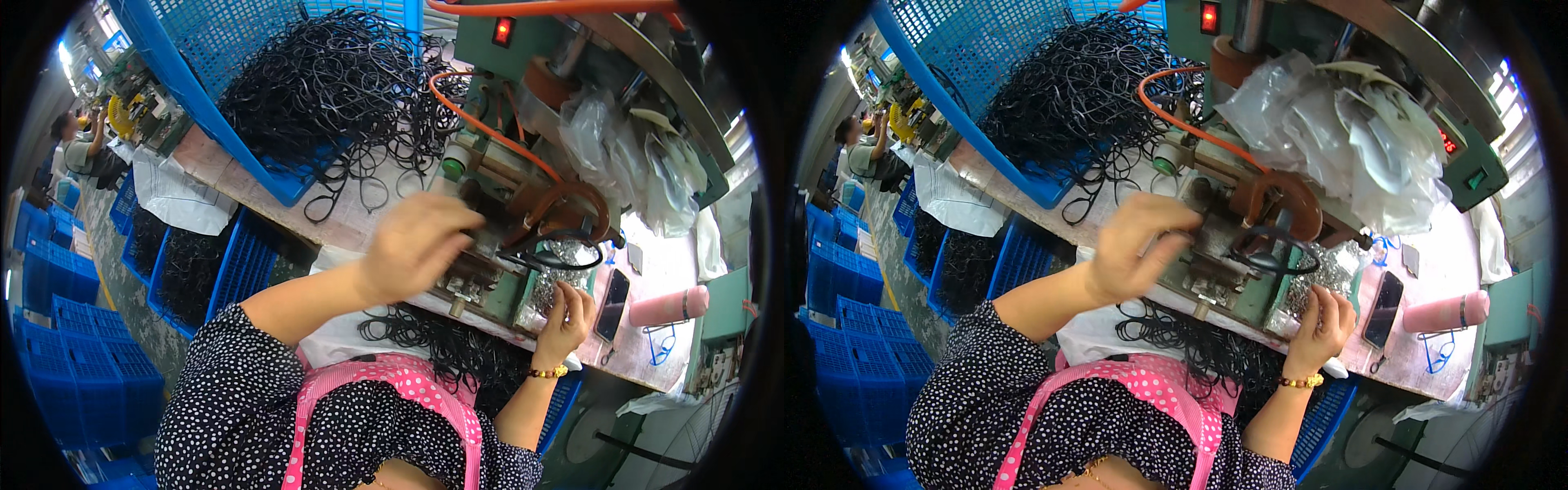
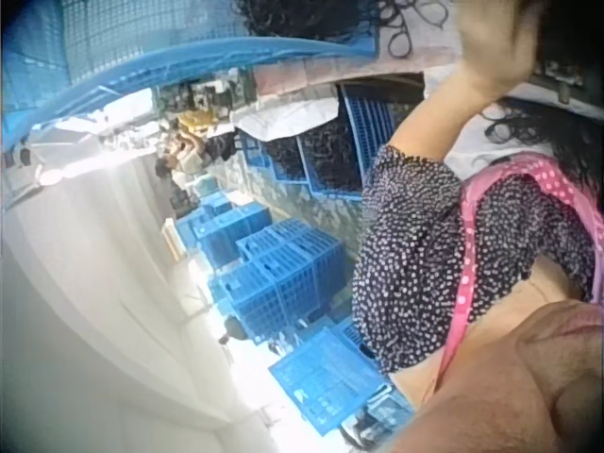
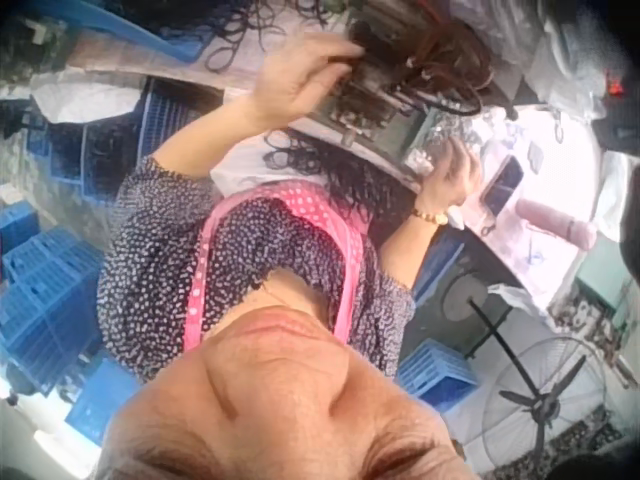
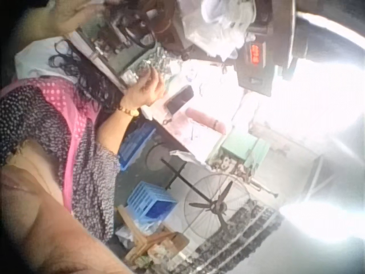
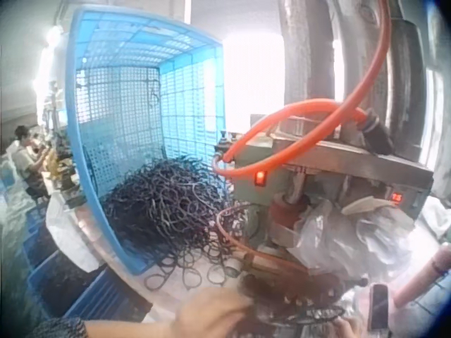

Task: The person repeatedly picks black cable loops from a blue basket, places them into a small press machine, and removes the processed loops. The person works continuously at a single station, handling one loop at a time and returning finished pieces to the work area.

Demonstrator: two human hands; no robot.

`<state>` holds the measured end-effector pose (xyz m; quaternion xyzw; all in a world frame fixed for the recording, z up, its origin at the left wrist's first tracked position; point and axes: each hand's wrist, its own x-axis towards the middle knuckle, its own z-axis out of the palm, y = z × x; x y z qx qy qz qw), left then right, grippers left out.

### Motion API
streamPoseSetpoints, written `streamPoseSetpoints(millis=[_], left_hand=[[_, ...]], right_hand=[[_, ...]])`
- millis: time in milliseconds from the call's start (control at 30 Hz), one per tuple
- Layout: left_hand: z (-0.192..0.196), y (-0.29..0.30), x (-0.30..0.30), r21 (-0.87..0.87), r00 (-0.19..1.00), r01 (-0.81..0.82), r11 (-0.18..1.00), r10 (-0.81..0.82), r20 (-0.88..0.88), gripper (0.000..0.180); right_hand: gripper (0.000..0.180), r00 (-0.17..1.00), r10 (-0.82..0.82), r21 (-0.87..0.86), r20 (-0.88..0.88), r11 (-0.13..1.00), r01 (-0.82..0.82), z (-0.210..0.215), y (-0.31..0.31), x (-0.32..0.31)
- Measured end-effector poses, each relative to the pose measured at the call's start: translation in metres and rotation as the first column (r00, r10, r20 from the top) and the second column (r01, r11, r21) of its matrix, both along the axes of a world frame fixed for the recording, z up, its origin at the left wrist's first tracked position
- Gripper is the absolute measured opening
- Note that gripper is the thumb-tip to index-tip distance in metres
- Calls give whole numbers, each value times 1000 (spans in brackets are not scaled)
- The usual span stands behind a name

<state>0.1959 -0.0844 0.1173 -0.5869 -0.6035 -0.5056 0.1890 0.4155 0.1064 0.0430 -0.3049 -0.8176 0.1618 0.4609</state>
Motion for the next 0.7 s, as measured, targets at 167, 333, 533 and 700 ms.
streamPoseSetpoints(millis=[167, 333, 533, 700], left_hand=[[-63, -36, -88, -242, 890, -454, 858, 451, -72, 32], [-88, -47, -139, -349, 739, -604, 716, 341, -580, 36], [-44, -24, -144, -80, 872, -430, 899, 390, -296, 21], [-19, -21, -123, -4, 746, -263, 965, 206, 633, 24]], right_hand=[[13, 991, 31, -159, -132, 986, -52, -3, 1, 0], [15, 992, 35, -145, -123, 988, -53, -5, 0, 4], [13, 946, 84, -423, -312, 879, -217, -9, -3, 6], [16, 824, 101, -525, -558, 726, -444, -5, -9, 5]])
